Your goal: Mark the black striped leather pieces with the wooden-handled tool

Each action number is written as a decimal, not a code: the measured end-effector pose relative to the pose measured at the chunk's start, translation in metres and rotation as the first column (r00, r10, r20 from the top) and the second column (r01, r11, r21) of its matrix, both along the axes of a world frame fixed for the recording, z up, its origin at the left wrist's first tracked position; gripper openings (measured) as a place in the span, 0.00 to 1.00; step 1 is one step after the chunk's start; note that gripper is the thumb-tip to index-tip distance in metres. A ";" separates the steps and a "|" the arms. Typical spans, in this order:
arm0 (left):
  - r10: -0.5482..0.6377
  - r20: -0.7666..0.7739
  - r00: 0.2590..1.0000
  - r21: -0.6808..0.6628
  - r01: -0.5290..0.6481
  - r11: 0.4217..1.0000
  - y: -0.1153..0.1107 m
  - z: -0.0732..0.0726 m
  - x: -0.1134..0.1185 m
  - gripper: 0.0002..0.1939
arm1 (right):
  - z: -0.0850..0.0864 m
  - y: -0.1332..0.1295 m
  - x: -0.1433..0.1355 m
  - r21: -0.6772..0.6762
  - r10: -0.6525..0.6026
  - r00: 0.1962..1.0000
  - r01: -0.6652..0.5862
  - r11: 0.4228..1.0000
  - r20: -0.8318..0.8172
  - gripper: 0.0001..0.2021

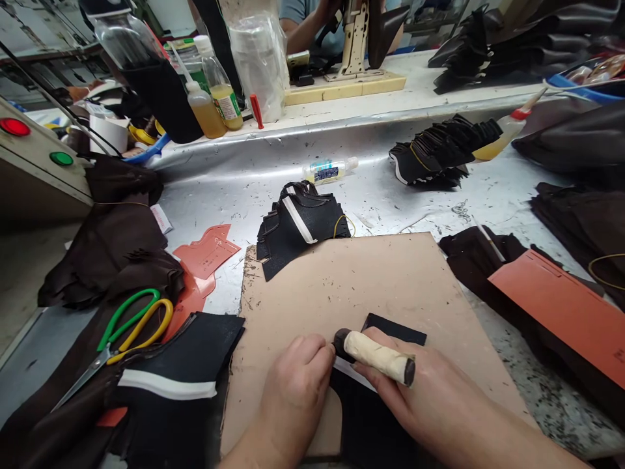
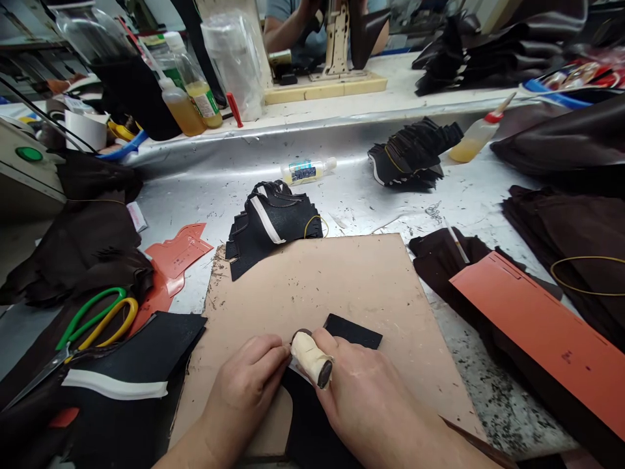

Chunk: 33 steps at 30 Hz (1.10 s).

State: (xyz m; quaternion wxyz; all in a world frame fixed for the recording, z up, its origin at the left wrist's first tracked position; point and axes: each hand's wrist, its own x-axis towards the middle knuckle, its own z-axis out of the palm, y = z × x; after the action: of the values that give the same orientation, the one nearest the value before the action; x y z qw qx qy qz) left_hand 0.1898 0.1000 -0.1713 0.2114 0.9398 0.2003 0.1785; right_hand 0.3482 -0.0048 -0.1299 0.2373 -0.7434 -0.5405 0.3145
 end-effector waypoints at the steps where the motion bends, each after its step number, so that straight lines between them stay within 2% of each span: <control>1: -0.021 -0.016 1.000 0.019 0.021 1.000 0.001 0.001 0.000 0.14 | 0.000 0.000 0.000 -0.012 0.000 1.000 0.000 1.000 -0.009 0.08; 4: -0.078 -0.063 0.995 0.058 0.082 0.995 0.002 0.004 -0.003 0.14 | -0.001 -0.002 0.000 -0.047 0.000 1.000 -0.001 0.999 -0.027 0.09; 7: -0.060 0.007 0.998 0.041 0.060 0.997 0.004 0.002 -0.008 0.12 | -0.002 -0.003 -0.001 -0.047 -0.012 0.999 0.010 0.999 -0.044 0.08; 10: 0.088 0.100 0.991 -0.059 -0.082 0.995 0.008 -0.002 -0.011 0.09 | -0.002 -0.005 -0.002 -0.040 -0.035 0.998 0.033 0.999 -0.057 0.08; 12: 0.145 0.075 0.987 -0.153 -0.132 0.979 0.011 -0.003 -0.010 0.09 | -0.002 -0.005 -0.002 -0.039 -0.039 0.997 0.037 0.999 -0.063 0.09; 16: 0.065 -0.002 0.998 -0.232 -0.064 0.971 0.013 -0.002 -0.005 0.10 | -0.001 -0.004 -0.004 -0.071 -0.055 0.997 0.050 0.996 -0.061 0.11; 22: -0.021 0.053 0.998 -0.098 0.026 0.995 0.013 -0.003 -0.005 0.09 | -0.003 -0.005 -0.004 -0.073 -0.063 0.995 0.057 0.996 -0.081 0.10; 27: -0.129 0.052 0.990 0.003 0.129 0.992 0.014 0.001 -0.004 0.13 | -0.004 -0.007 -0.004 -0.054 -0.068 0.995 0.064 0.996 -0.075 0.10; 30: -0.188 0.026 0.982 0.043 0.187 0.981 0.013 0.002 -0.005 0.13 | -0.001 -0.006 -0.002 -0.062 -0.032 0.996 0.026 0.998 -0.086 0.09; 33: -0.194 0.017 0.981 0.081 0.192 0.978 0.011 0.000 -0.007 0.12 | 0.005 -0.002 0.001 -0.056 0.019 0.996 -0.024 0.998 -0.086 0.07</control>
State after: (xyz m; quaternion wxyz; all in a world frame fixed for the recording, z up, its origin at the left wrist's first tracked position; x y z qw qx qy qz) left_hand 0.1828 0.1109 -0.1714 0.1927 0.9602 0.0983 0.1765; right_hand 0.3493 -0.0064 -0.1248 0.2354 -0.7297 -0.5288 0.3639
